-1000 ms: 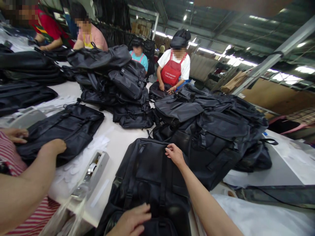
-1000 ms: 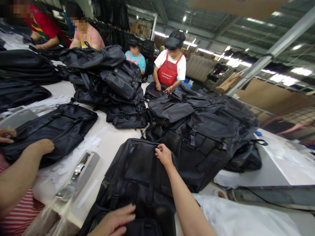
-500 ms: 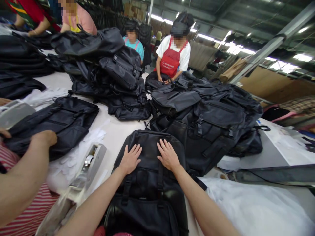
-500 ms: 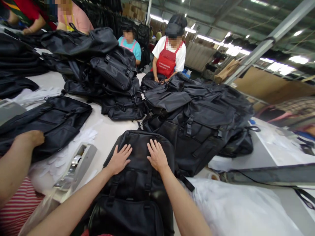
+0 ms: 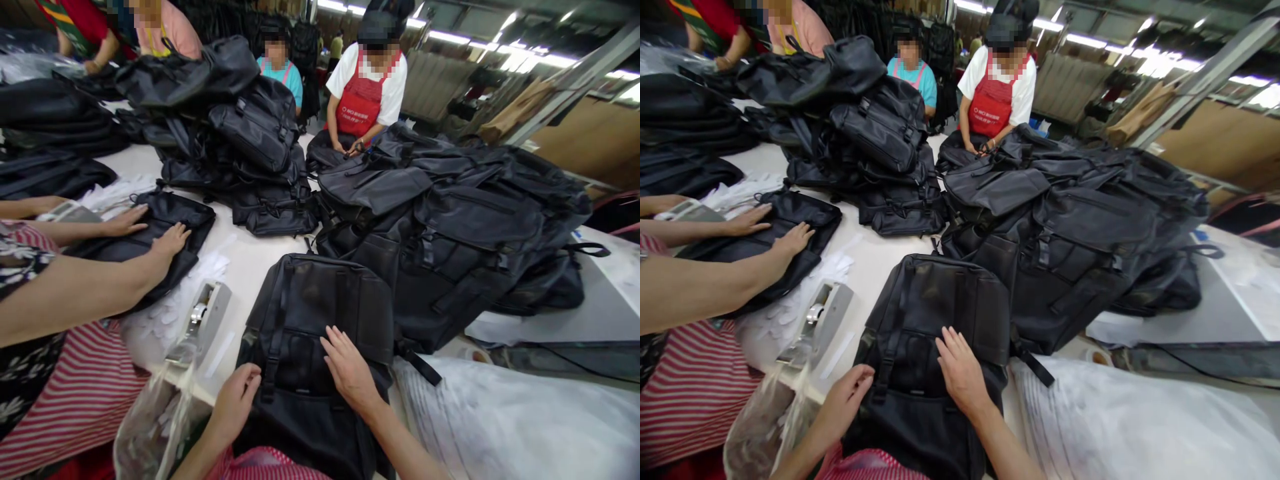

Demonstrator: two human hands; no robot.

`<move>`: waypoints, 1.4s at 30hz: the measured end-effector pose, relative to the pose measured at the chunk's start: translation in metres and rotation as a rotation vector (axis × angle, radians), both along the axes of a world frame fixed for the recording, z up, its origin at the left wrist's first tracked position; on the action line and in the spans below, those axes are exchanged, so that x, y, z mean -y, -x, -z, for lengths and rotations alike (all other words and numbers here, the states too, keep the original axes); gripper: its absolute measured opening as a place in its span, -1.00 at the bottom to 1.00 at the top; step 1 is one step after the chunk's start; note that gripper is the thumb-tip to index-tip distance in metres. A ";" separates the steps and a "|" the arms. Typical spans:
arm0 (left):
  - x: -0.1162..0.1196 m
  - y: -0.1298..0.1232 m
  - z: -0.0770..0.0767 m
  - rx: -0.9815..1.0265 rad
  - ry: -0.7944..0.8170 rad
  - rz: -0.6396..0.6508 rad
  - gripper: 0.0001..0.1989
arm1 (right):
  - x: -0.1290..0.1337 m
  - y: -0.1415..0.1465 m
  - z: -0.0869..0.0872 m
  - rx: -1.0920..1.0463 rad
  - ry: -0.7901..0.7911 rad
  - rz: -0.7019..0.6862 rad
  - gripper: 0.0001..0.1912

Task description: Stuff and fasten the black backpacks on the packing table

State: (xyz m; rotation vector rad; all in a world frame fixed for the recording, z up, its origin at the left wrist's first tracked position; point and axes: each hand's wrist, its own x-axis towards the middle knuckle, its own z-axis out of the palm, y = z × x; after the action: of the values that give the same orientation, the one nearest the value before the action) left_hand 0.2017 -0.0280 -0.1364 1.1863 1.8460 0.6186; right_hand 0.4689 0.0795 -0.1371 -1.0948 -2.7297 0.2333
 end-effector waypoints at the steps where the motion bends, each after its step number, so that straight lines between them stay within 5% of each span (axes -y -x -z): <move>1: 0.001 -0.003 0.001 0.030 0.042 -0.022 -0.71 | 0.005 0.008 0.003 0.009 0.034 0.001 -0.48; 7: -0.026 -0.018 -0.003 -0.276 0.210 0.081 -0.68 | 0.016 0.032 0.030 0.104 0.262 -0.047 -0.11; 10: -0.040 -0.019 -0.009 -0.362 0.316 0.081 -0.66 | 0.008 0.019 0.031 -0.039 0.388 -0.028 -0.33; 13: -0.043 -0.020 -0.006 -0.431 0.289 0.141 -0.71 | 0.002 -0.006 0.019 -0.317 0.469 0.196 -0.51; 16: -0.039 -0.021 0.007 -0.492 0.275 0.241 -0.74 | 0.009 -0.028 0.014 -0.321 0.388 0.367 -0.50; 21: -0.040 -0.017 0.021 -0.439 0.293 0.298 -0.76 | 0.027 -0.039 0.039 0.188 0.240 0.197 -0.28; 24: -0.043 -0.014 0.017 -0.403 0.289 0.283 -0.77 | 0.030 -0.036 0.050 0.278 0.215 0.201 -0.23; 28: -0.041 -0.023 0.001 -0.529 0.237 0.300 -0.76 | 0.038 -0.028 0.044 0.243 0.155 0.269 -0.20; 32: -0.031 -0.048 -0.007 -0.749 -0.114 0.343 -0.61 | 0.052 -0.021 0.039 0.205 0.177 0.327 -0.19; 36: -0.027 -0.068 0.005 -0.537 -0.286 0.713 -0.42 | 0.051 -0.019 0.033 0.196 0.385 0.300 -0.17; 38: -0.026 -0.068 0.009 -0.431 -0.273 0.790 -0.47 | 0.049 -0.026 0.026 0.107 0.435 0.296 -0.25; 42: -0.021 -0.039 0.005 -0.277 -0.243 0.491 -0.58 | 0.059 -0.066 0.016 -0.246 0.421 0.499 -0.44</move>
State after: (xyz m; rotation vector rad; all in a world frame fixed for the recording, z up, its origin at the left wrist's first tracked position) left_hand 0.2407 -0.0072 -0.1412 1.8889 1.6302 0.4178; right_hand 0.5353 0.0201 -0.1530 -1.6795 -2.1553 0.8224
